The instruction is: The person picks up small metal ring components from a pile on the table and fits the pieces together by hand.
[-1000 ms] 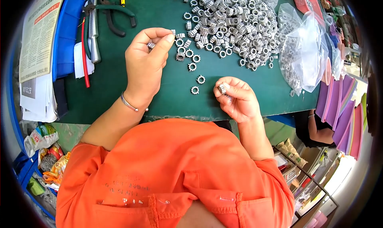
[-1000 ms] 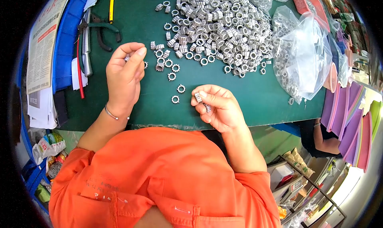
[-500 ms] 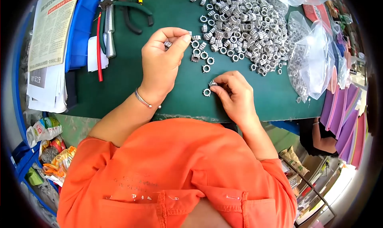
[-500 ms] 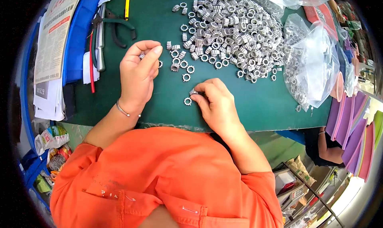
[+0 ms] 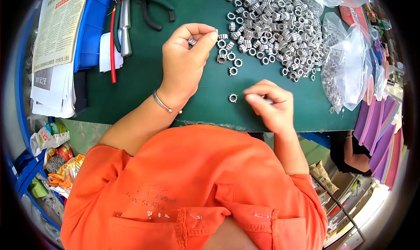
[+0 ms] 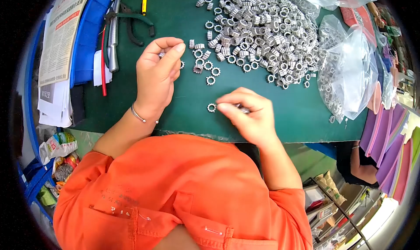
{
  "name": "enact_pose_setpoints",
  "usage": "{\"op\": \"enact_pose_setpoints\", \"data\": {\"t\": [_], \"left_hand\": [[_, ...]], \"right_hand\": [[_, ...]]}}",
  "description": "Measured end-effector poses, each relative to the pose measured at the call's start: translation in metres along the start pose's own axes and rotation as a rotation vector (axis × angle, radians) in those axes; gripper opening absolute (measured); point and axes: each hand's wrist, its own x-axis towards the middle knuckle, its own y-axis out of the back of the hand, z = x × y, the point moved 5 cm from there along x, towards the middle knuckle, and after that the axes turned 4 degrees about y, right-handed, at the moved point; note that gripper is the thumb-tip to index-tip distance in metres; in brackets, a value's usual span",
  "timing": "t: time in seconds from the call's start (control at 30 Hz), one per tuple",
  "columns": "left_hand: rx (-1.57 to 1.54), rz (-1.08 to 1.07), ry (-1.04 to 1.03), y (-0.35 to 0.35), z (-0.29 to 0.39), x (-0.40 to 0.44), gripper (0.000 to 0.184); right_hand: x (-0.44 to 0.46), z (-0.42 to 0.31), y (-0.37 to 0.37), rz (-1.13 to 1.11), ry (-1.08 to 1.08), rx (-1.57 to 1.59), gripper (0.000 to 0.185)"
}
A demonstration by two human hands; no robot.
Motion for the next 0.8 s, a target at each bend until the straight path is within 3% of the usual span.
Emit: {"op": "enact_pose_setpoints", "data": {"t": [0.03, 0.1, 0.17, 0.23, 0.3, 0.33, 0.37, 0.43, 0.63, 0.8], "left_hand": [[0.006, 0.003, 0.003, 0.000, 0.000, 0.000, 0.011], [-0.011, -0.001, 0.001, 0.002, -0.001, 0.001, 0.010], [-0.029, -0.007, 0.000, 0.002, -0.001, 0.001, 0.009], [-0.004, -0.001, -0.009, 0.000, -0.001, 0.001, 0.012], [0.005, 0.002, 0.000, 0.000, -0.001, 0.001, 0.012], [0.016, 0.011, 0.010, 0.000, -0.001, 0.002, 0.011], [0.014, 0.010, 0.009, 0.001, -0.001, 0.002, 0.011], [-0.005, -0.001, 0.009, 0.000, -0.001, 0.002, 0.011], [-0.005, 0.018, 0.033, 0.000, -0.002, 0.002, 0.011], [-0.007, 0.022, 0.034, 0.001, -0.001, 0.002, 0.011]], "right_hand": [[0.003, -0.010, -0.008, -0.103, 0.216, -0.315, 0.013], [-0.001, -0.010, -0.023, -0.172, 0.296, -0.655, 0.019], [-0.001, -0.012, -0.024, -0.207, 0.269, -0.643, 0.018], [-0.001, -0.010, -0.018, -0.173, 0.319, -0.494, 0.011], [-0.002, 0.005, -0.012, -0.078, -0.008, -0.149, 0.008], [-0.007, 0.011, -0.010, -0.054, -0.337, 0.285, 0.010], [-0.007, 0.018, -0.011, -0.029, -0.347, 0.587, 0.014], [-0.005, 0.021, -0.009, -0.036, -0.355, 0.832, 0.013], [-0.005, 0.031, -0.011, -0.057, -0.518, 1.274, 0.013], [-0.005, 0.033, -0.011, -0.025, -0.550, 1.287, 0.013]]}}
